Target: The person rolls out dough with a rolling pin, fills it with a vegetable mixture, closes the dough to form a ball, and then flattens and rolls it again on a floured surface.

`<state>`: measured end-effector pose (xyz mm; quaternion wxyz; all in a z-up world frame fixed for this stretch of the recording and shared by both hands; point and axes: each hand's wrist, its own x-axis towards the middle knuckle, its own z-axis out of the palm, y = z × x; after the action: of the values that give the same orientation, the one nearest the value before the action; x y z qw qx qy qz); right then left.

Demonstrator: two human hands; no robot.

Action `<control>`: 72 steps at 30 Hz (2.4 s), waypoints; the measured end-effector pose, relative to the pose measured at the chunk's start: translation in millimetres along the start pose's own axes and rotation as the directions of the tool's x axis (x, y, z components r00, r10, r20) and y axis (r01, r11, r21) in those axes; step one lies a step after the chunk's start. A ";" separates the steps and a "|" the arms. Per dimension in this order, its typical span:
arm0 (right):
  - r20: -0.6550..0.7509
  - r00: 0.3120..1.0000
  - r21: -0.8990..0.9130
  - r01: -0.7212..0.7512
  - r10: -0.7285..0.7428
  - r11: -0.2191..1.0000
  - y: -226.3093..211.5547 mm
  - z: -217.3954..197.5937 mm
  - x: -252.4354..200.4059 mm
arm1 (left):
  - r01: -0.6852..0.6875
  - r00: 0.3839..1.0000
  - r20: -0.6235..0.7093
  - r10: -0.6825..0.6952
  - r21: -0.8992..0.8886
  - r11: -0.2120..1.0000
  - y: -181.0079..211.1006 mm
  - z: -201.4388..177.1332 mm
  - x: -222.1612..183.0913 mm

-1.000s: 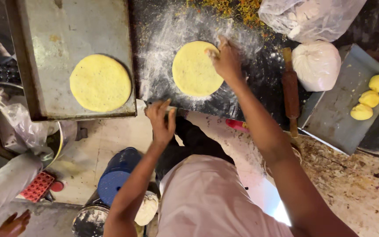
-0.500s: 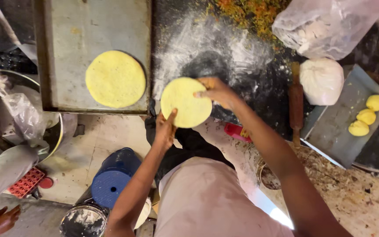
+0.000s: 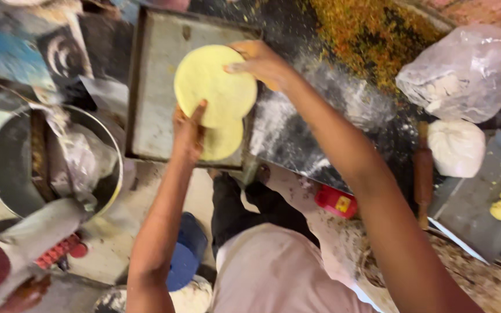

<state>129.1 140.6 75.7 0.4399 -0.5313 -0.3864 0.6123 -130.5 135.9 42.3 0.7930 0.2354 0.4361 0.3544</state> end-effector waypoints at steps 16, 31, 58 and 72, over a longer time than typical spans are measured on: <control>-0.580 0.723 0.047 0.489 -0.375 0.871 8.4 44.1 -21.3 | -0.637 0.718 0.397 0.572 0.707 0.309 -11.3 -20.7 -2.8; -0.946 0.150 -0.323 -0.340 -0.288 0.883 170.1 -34.0 -385.3 | -0.928 0.329 0.944 -0.020 0.327 0.180 -82.0 159.7 -43.8; -0.888 -0.369 0.082 -0.714 -0.274 0.695 327.3 -392.5 -752.8 | -0.996 0.045 0.941 -0.335 0.068 0.056 -326.5 385.5 -86.9; -0.950 -0.183 0.007 0.798 0.255 0.603 241.5 -136.5 -621.7 | -0.913 0.393 0.795 -0.462 0.279 -0.298 -505.6 492.8 -50.3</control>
<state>263.5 -524.8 23.0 0.8624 -0.4634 0.2007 -0.0363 454.4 -257.0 -25.6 0.2135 0.9749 -0.0089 -0.0621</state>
